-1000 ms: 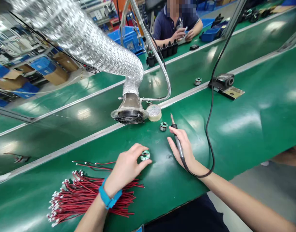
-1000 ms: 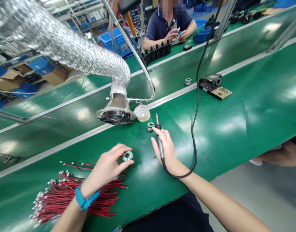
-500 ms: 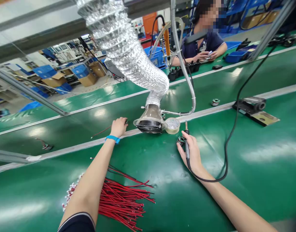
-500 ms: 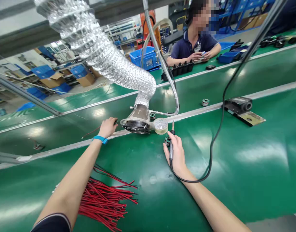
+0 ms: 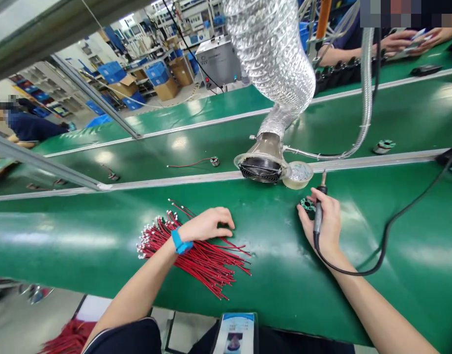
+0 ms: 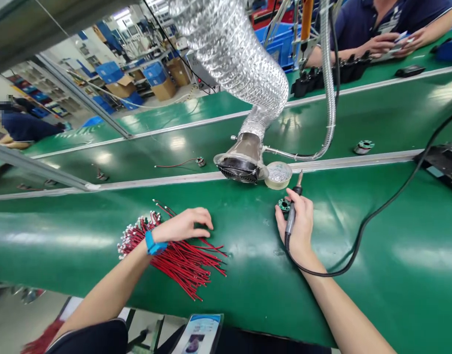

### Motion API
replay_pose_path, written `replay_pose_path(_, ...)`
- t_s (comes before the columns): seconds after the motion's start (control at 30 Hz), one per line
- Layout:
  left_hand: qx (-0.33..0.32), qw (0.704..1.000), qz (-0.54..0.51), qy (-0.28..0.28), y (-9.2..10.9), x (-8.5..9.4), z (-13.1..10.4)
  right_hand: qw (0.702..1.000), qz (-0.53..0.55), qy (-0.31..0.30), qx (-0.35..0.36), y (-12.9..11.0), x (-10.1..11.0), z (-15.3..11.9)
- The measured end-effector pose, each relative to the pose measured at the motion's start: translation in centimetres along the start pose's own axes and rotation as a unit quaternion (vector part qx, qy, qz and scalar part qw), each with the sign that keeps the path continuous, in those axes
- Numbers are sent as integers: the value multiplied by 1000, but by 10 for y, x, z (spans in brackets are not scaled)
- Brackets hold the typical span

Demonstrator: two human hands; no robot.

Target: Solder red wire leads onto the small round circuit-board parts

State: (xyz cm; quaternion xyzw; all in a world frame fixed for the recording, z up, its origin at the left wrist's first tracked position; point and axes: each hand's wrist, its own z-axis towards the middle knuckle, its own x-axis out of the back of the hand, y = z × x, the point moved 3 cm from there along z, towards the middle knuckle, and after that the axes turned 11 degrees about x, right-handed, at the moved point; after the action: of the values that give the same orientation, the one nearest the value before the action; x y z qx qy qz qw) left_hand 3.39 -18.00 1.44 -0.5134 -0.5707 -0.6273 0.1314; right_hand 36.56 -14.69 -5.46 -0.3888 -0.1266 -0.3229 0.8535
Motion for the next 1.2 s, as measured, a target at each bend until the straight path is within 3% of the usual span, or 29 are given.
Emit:
replay_pose_path(0.13,37,998,50,33,0,-23,-23,999,22,-9,22,-14,6,-13)
replay_pose_path(0.37,44,998,38,23,-11,-16,-35,993,74,-70,56,-44,13,-46)
replay_pose_path(0.57,45,998,22,28,-13,-23,-42,994,46,-75,66,-51,9,-55)
replay_pose_path(0.8,97,988,-52,109,-14,-19,-33,992,67,-72,73,-51,9,-54)
replay_pose_path(1.03,120,982,-96,114,-14,-29,-14,988,101,-77,86,-56,9,-57)
replay_pose_path(1.2,113,977,-106,148,-6,-20,-13,990,99,-67,69,-52,8,-57)
